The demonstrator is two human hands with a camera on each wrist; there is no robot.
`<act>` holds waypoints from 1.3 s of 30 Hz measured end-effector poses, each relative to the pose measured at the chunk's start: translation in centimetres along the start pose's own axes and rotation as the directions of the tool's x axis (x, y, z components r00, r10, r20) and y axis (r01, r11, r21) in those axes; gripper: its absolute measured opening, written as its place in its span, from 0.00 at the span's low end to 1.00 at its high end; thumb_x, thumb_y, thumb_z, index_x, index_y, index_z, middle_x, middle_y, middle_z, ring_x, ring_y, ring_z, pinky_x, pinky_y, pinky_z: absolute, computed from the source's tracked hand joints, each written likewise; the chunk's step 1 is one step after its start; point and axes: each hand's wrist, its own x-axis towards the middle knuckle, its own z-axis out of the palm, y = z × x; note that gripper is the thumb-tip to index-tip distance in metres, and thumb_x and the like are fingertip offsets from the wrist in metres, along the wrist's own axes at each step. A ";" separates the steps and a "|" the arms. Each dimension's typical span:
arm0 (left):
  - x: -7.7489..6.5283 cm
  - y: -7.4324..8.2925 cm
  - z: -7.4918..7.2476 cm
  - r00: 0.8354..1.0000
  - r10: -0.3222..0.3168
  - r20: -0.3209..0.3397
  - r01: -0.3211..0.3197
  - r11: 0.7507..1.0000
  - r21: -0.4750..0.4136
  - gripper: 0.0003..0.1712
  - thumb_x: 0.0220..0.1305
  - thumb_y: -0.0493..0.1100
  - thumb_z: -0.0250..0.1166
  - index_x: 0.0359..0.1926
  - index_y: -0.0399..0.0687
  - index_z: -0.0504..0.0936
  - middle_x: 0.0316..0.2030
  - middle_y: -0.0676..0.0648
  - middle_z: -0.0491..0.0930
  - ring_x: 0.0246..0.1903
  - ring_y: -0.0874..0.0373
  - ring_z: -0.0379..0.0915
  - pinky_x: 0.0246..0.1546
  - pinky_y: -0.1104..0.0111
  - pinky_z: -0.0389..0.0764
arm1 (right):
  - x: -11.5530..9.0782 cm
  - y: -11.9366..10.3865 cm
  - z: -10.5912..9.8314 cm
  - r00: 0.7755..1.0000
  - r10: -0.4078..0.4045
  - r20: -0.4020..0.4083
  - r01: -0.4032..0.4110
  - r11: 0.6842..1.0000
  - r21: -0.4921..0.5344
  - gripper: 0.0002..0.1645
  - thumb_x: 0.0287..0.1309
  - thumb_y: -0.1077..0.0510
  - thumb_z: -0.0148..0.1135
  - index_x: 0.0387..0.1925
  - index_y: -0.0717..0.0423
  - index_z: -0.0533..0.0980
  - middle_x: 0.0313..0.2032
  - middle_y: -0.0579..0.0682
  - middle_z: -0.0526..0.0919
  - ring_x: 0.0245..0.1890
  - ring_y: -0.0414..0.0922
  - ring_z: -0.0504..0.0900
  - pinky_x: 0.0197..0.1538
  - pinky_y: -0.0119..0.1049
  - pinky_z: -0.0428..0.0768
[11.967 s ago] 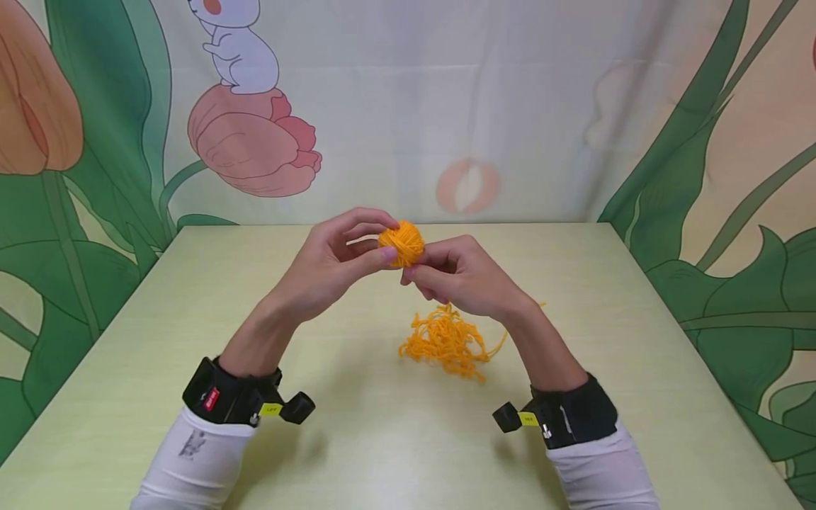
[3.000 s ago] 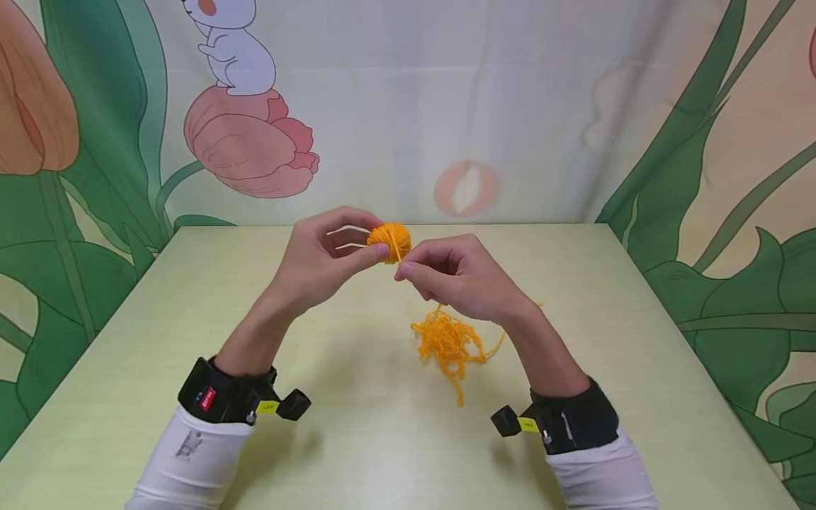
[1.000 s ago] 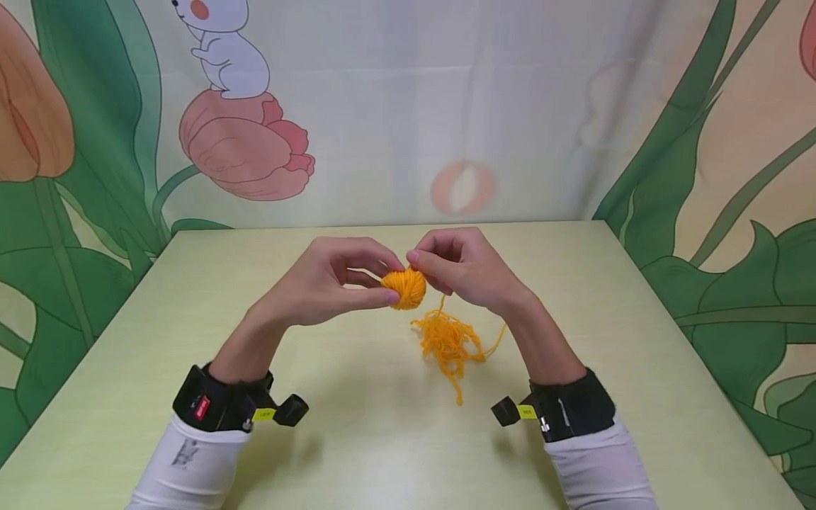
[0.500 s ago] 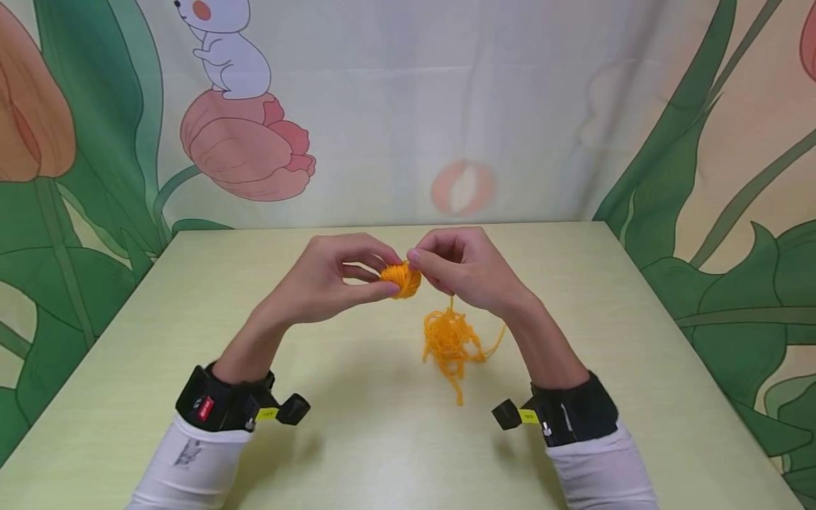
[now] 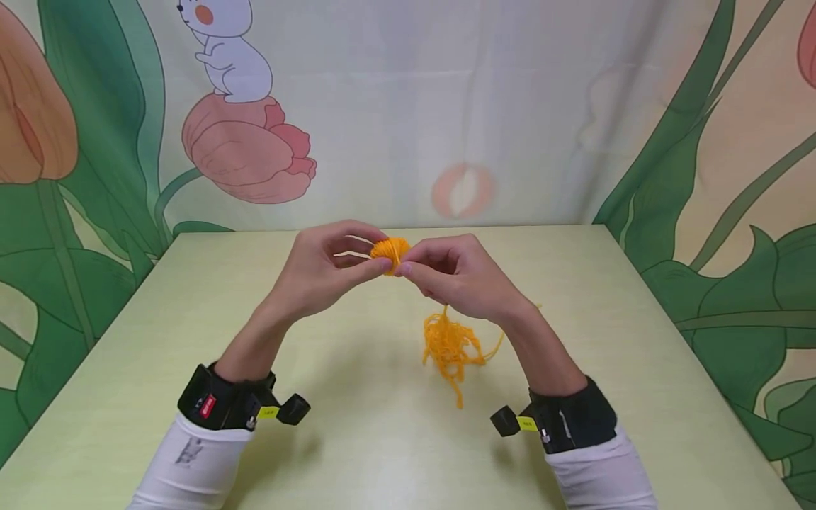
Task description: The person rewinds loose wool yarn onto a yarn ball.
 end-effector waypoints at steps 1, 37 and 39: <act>0.0 0.0 0.0 1.000 -0.001 -0.010 0.001 1.000 -0.012 0.14 0.68 0.39 0.83 0.53 0.47 0.92 0.49 0.45 0.93 0.48 0.52 0.94 0.54 0.62 0.97 | 0.0 0.0 0.0 1.000 -0.001 0.002 0.001 1.000 -0.002 0.07 0.79 0.63 0.66 0.48 0.58 0.89 0.21 0.48 0.69 0.20 0.46 0.64 0.22 0.38 0.59; -0.7 1.3 -0.7 0.979 0.034 0.200 0.054 0.908 -0.416 0.17 0.71 0.30 0.75 0.59 0.38 0.88 0.56 0.43 0.88 0.51 0.46 0.92 0.57 0.55 0.96 | 0.8 1.5 0.3 0.995 0.087 0.055 -0.080 0.989 -0.124 0.08 0.74 0.65 0.62 0.46 0.59 0.87 0.26 0.53 0.77 0.22 0.46 0.71 0.27 0.32 0.73; -0.7 1.3 -0.6 0.972 0.047 0.229 0.050 0.915 -0.399 0.17 0.70 0.29 0.76 0.58 0.37 0.88 0.54 0.44 0.88 0.50 0.46 0.91 0.55 0.55 0.97 | 0.7 1.5 0.1 0.994 0.106 0.038 -0.100 0.986 -0.135 0.09 0.73 0.65 0.62 0.46 0.58 0.87 0.28 0.53 0.80 0.23 0.46 0.72 0.27 0.33 0.74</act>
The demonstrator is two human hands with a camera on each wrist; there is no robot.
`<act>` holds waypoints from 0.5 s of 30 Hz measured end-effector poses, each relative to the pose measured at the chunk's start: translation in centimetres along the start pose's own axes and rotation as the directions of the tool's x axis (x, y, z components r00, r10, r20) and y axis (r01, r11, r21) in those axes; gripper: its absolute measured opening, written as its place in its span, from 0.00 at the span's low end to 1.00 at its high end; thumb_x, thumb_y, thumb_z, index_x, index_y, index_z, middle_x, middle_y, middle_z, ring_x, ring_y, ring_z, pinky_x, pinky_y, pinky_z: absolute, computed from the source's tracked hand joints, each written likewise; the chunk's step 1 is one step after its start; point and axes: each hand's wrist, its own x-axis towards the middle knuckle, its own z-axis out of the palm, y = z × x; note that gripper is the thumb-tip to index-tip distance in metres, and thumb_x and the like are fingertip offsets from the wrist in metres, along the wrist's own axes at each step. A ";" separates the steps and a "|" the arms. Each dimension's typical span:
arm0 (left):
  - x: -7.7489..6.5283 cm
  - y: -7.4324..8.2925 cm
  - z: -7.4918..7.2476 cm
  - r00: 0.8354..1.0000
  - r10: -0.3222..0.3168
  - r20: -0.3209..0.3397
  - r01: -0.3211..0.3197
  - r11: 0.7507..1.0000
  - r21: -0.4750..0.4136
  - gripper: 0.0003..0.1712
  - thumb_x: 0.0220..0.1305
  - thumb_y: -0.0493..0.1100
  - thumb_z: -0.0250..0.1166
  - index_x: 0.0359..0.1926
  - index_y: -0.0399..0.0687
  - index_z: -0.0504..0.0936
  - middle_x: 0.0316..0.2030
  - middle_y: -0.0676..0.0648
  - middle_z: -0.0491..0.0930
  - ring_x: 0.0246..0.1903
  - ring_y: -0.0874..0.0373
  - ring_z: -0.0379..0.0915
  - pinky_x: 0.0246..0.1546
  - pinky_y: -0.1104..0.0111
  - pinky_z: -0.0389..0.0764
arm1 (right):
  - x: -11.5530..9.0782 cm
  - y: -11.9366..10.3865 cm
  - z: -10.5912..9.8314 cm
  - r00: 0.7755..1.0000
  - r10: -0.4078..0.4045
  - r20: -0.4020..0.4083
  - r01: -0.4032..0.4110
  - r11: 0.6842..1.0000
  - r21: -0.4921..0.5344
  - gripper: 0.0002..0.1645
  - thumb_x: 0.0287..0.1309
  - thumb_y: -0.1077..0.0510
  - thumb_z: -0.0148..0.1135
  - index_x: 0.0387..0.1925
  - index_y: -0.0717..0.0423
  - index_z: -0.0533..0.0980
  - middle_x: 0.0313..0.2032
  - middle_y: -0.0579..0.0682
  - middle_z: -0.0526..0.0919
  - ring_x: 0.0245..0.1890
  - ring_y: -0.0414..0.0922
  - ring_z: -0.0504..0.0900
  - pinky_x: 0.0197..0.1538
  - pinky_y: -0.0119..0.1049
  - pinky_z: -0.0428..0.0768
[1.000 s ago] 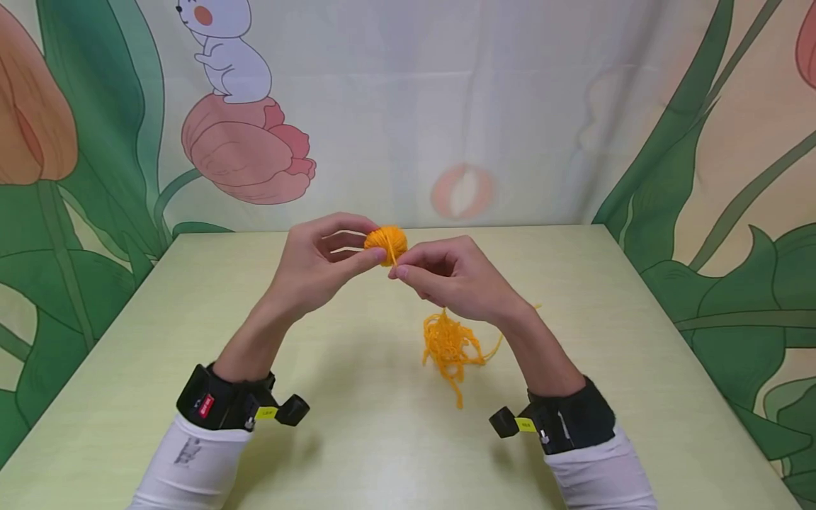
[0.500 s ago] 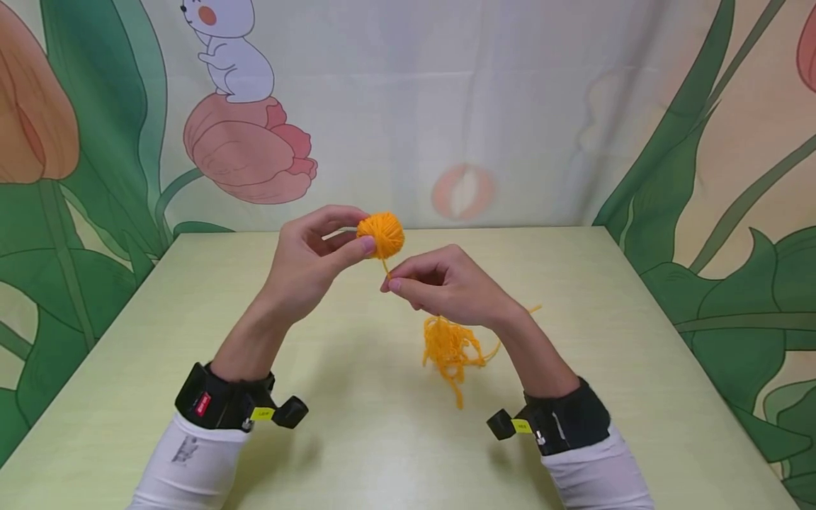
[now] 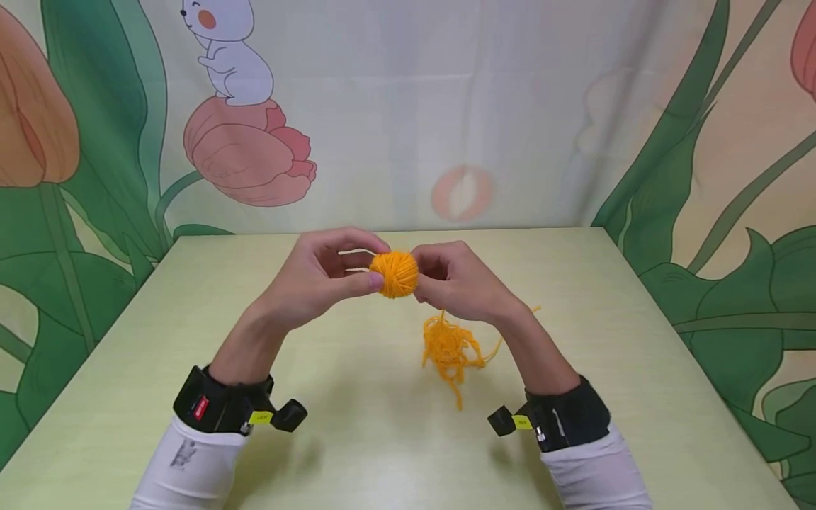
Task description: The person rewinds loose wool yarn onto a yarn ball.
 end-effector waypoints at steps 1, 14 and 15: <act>0.0 0.0 0.0 1.000 -0.001 0.016 0.000 1.000 0.014 0.17 0.69 0.29 0.76 0.57 0.36 0.88 0.53 0.43 0.88 0.49 0.45 0.91 0.55 0.54 0.97 | 0.0 0.0 -0.1 1.000 0.009 -0.009 -0.009 1.000 0.001 0.09 0.74 0.65 0.62 0.47 0.58 0.87 0.29 0.53 0.81 0.23 0.46 0.72 0.27 0.33 0.75; 0.2 -0.5 0.0 0.996 -0.004 0.092 -0.026 0.947 0.319 0.17 0.67 0.33 0.81 0.55 0.46 0.92 0.50 0.45 0.93 0.49 0.52 0.94 0.56 0.57 0.97 | -0.5 -0.3 -0.9 0.996 -0.007 -0.093 0.015 0.997 0.077 0.08 0.81 0.61 0.65 0.42 0.60 0.85 0.22 0.47 0.73 0.20 0.45 0.66 0.22 0.33 0.65; 0.3 -0.6 0.0 0.996 -0.001 0.091 -0.029 0.943 0.333 0.17 0.67 0.34 0.81 0.54 0.46 0.92 0.50 0.45 0.93 0.49 0.53 0.94 0.56 0.58 0.97 | -0.5 -0.3 -0.9 0.995 -0.008 -0.098 0.016 0.997 0.079 0.08 0.80 0.61 0.64 0.42 0.61 0.85 0.22 0.47 0.73 0.20 0.45 0.65 0.22 0.33 0.64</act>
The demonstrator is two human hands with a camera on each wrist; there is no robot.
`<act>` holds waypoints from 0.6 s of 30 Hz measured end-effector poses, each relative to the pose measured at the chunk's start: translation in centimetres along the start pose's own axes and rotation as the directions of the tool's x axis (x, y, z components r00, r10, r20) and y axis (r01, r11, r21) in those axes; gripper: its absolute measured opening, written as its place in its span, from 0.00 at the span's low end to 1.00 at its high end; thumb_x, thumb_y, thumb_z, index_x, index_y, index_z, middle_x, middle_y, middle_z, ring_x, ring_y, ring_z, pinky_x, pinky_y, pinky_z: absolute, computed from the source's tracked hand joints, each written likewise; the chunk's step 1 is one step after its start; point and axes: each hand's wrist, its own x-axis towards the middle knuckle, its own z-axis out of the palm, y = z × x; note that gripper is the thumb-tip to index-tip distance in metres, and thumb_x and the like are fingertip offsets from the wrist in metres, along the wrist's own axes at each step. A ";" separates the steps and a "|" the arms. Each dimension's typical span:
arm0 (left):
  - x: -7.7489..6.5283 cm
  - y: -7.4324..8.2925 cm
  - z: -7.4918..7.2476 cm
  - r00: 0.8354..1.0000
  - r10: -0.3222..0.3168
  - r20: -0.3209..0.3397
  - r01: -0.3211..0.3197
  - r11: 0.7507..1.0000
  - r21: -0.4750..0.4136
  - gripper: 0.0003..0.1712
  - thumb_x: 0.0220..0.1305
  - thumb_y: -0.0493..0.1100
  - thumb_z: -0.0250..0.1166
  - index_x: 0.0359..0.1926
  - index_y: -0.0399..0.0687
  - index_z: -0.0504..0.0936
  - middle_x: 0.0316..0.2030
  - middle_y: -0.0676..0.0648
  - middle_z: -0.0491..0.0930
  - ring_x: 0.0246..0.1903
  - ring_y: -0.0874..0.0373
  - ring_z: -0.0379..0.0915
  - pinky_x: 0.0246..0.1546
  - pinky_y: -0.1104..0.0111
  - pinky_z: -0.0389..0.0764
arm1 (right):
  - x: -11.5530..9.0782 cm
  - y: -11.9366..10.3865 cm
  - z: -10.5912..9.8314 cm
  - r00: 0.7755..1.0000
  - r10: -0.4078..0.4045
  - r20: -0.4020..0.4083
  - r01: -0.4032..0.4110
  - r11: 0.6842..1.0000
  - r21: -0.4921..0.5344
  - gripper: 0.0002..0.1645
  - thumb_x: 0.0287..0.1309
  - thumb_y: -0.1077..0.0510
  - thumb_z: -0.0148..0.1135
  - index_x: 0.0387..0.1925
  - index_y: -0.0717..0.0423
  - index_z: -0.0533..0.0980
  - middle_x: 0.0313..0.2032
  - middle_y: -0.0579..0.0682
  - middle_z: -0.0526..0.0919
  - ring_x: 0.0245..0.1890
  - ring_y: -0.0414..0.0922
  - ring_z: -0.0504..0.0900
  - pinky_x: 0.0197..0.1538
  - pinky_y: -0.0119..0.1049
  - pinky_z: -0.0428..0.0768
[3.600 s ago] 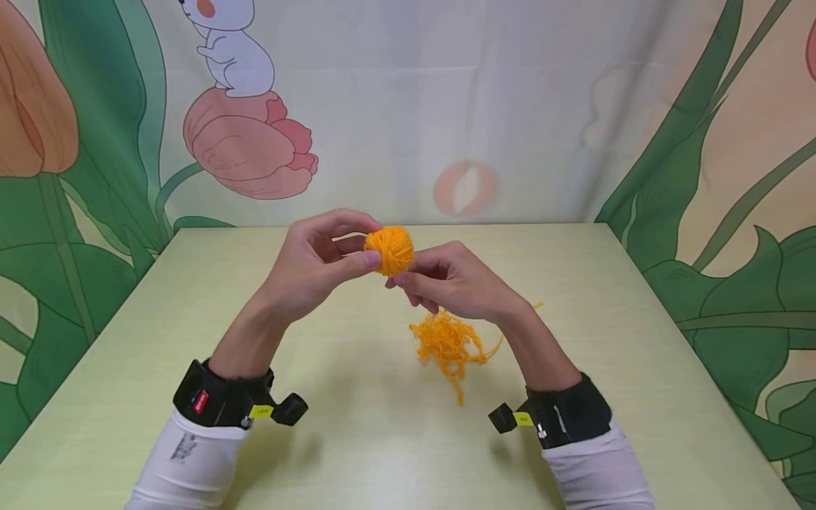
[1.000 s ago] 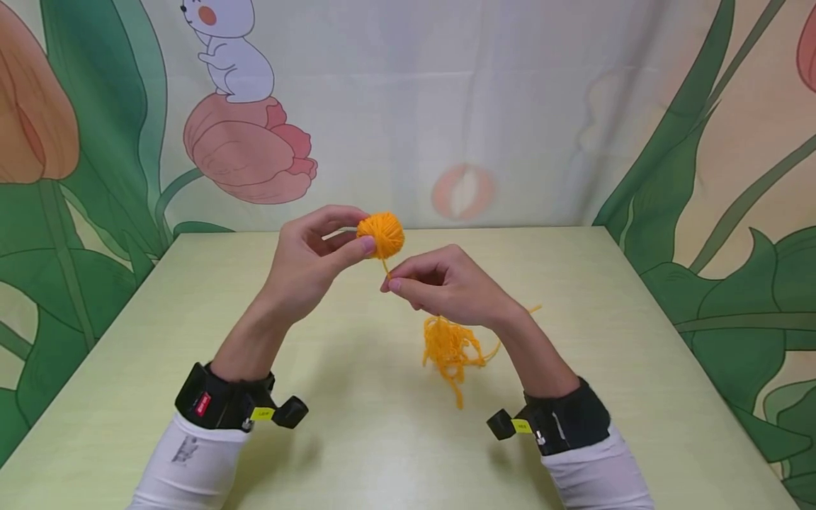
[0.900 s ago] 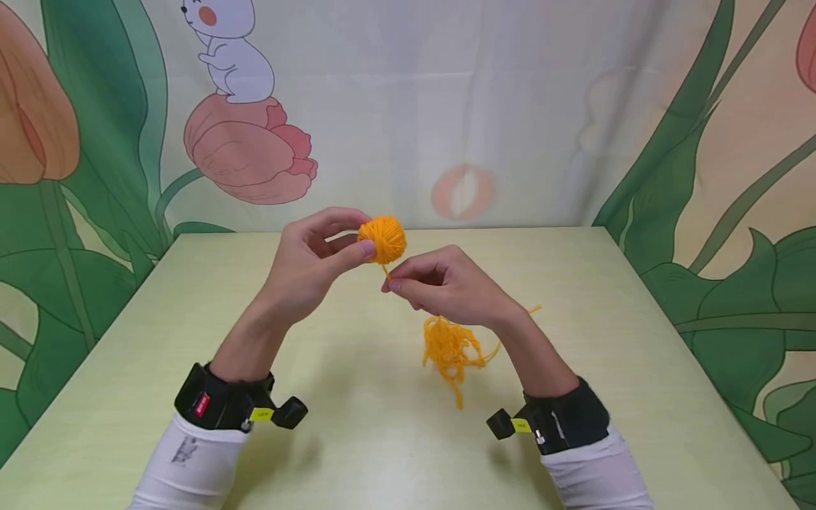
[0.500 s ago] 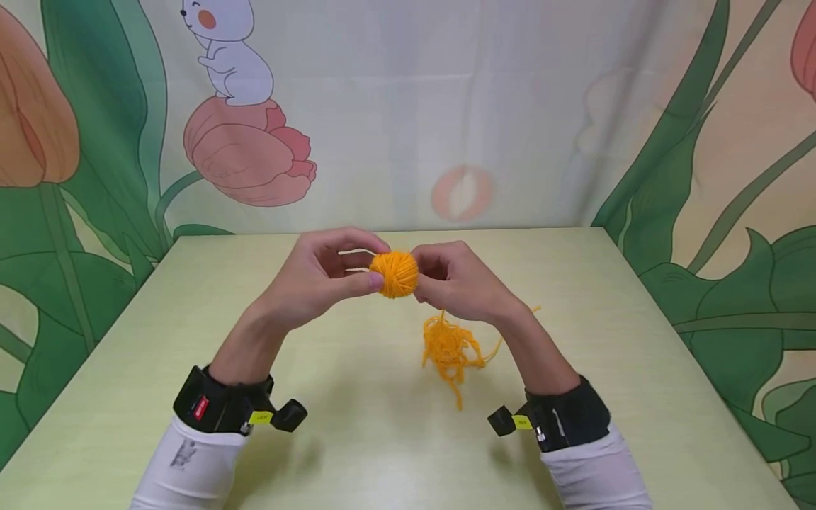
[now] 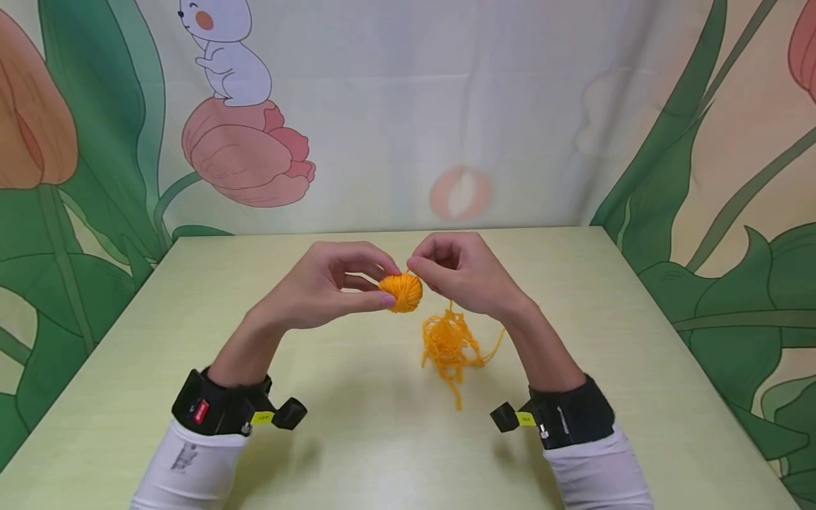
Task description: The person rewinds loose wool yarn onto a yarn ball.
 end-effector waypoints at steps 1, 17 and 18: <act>0.0 -0.1 0.0 1.000 0.002 -0.002 -0.002 1.000 0.013 0.17 0.66 0.34 0.82 0.54 0.46 0.92 0.50 0.46 0.93 0.49 0.53 0.94 0.56 0.58 0.97 | 0.0 0.0 0.0 1.000 0.000 -0.004 0.000 1.000 0.002 0.09 0.80 0.61 0.64 0.42 0.62 0.85 0.22 0.46 0.73 0.20 0.44 0.65 0.21 0.34 0.64; 0.1 -0.7 -0.2 0.987 0.041 -0.156 -0.009 0.980 0.197 0.15 0.66 0.36 0.83 0.52 0.45 0.92 0.47 0.46 0.93 0.46 0.52 0.94 0.51 0.65 0.97 | -0.4 -1.1 0.4 1.000 -0.029 -0.007 0.030 0.997 0.066 0.08 0.81 0.60 0.64 0.43 0.60 0.85 0.22 0.46 0.71 0.21 0.44 0.64 0.22 0.36 0.61; 0.2 -0.8 -0.2 0.983 0.036 -0.179 -0.001 0.981 0.193 0.15 0.66 0.36 0.83 0.51 0.45 0.92 0.47 0.46 0.93 0.47 0.52 0.94 0.52 0.65 0.96 | -0.5 -1.2 0.5 0.999 -0.041 -0.003 0.041 0.997 0.065 0.08 0.81 0.61 0.64 0.43 0.60 0.85 0.22 0.46 0.71 0.21 0.45 0.65 0.22 0.37 0.61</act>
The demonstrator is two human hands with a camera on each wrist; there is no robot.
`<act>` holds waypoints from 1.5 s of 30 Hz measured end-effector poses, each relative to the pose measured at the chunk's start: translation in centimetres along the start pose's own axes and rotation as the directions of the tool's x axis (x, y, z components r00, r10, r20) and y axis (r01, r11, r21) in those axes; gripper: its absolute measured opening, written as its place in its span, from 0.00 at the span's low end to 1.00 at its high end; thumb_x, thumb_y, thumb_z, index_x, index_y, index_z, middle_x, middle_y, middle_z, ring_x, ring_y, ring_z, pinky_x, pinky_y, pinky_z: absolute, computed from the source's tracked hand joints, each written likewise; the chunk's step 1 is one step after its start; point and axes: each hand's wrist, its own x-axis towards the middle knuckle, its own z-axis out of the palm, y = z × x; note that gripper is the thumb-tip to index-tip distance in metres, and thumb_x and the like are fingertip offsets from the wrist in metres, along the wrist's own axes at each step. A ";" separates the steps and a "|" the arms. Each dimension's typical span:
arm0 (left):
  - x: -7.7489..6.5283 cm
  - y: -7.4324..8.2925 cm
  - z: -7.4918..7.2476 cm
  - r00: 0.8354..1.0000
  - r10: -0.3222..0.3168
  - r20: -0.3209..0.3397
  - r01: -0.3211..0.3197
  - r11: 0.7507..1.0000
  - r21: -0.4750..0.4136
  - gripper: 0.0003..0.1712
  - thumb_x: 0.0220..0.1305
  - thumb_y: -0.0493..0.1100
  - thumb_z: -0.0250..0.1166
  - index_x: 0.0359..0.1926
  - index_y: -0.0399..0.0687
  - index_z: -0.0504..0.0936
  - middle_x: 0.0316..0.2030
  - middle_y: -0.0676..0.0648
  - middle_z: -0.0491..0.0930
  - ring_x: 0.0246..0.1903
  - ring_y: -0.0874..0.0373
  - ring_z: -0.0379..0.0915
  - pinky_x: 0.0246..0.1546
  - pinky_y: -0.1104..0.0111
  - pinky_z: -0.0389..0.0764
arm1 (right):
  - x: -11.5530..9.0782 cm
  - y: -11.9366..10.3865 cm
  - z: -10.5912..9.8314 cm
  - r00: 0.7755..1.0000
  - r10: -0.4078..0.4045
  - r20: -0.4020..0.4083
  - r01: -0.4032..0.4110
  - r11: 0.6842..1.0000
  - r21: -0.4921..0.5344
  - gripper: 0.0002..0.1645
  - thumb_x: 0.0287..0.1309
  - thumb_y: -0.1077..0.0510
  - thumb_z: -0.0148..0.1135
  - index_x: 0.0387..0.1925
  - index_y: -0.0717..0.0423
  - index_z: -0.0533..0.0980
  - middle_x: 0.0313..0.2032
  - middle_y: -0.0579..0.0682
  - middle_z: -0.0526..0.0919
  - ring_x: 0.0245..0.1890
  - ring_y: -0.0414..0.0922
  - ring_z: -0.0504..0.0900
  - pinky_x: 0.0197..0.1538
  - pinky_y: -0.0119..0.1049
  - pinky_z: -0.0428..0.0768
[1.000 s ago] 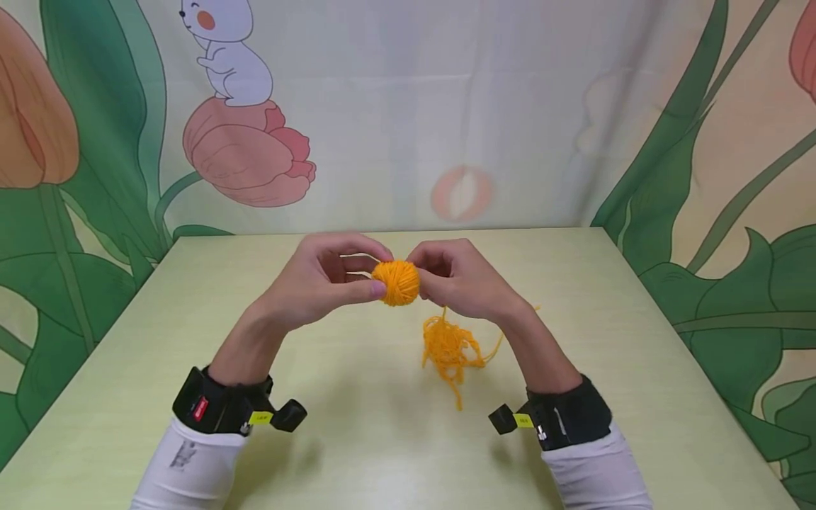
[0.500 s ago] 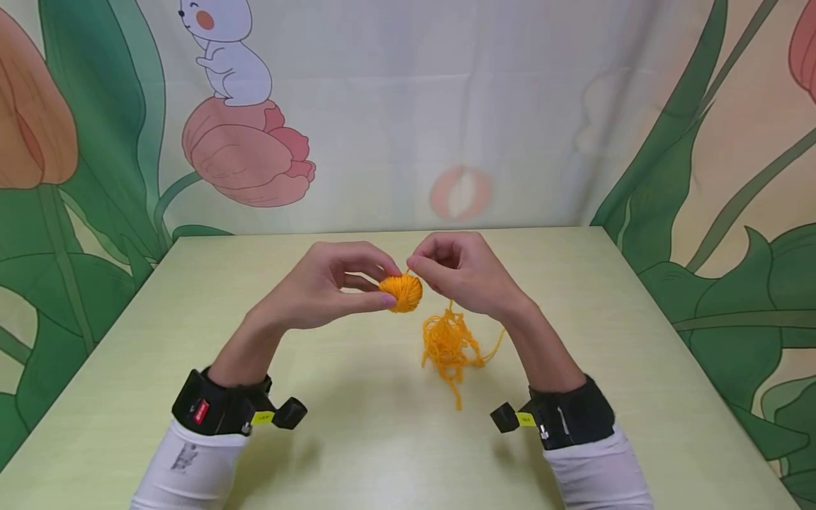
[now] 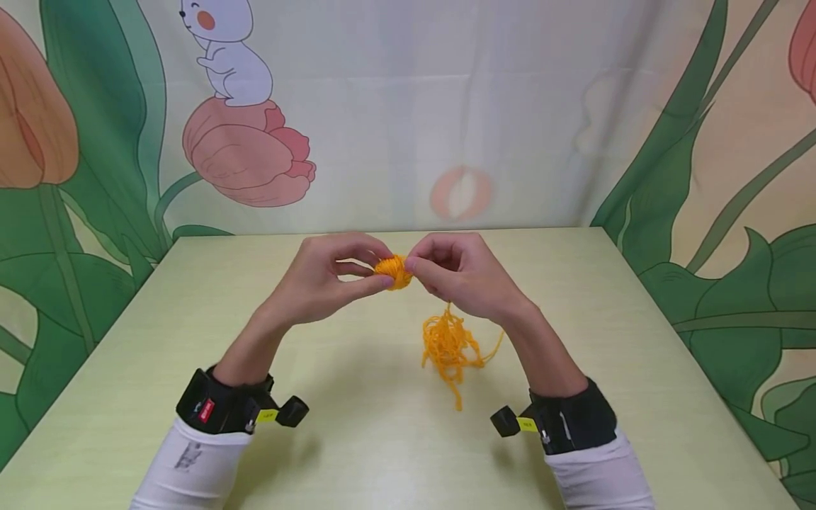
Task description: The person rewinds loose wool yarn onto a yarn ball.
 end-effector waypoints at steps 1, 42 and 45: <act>0.0 -0.1 0.0 1.000 -0.009 -0.022 0.009 1.000 -0.004 0.14 0.66 0.36 0.83 0.51 0.45 0.92 0.47 0.46 0.93 0.47 0.52 0.94 0.52 0.66 0.96 | 0.0 -0.1 0.1 1.000 -0.010 0.005 0.010 1.000 -0.002 0.07 0.81 0.61 0.64 0.43 0.59 0.85 0.22 0.47 0.71 0.21 0.45 0.65 0.22 0.37 0.62; -0.3 1.1 -0.2 0.992 -0.032 0.123 0.089 0.868 -0.488 0.16 0.69 0.28 0.76 0.55 0.39 0.89 0.52 0.44 0.88 0.49 0.47 0.92 0.55 0.55 0.97 | 0.6 1.2 0.0 0.996 0.053 0.072 -0.045 0.993 -0.110 0.08 0.79 0.63 0.62 0.45 0.60 0.87 0.28 0.50 0.81 0.23 0.49 0.74 0.26 0.35 0.79; -0.3 1.0 0.0 0.988 0.004 0.156 0.068 0.890 -0.451 0.16 0.67 0.26 0.76 0.55 0.36 0.89 0.50 0.43 0.89 0.48 0.45 0.92 0.55 0.52 0.97 | 0.6 1.2 -0.1 0.997 0.071 0.034 -0.069 0.996 -0.056 0.10 0.81 0.61 0.62 0.45 0.60 0.88 0.27 0.49 0.82 0.23 0.49 0.71 0.25 0.35 0.77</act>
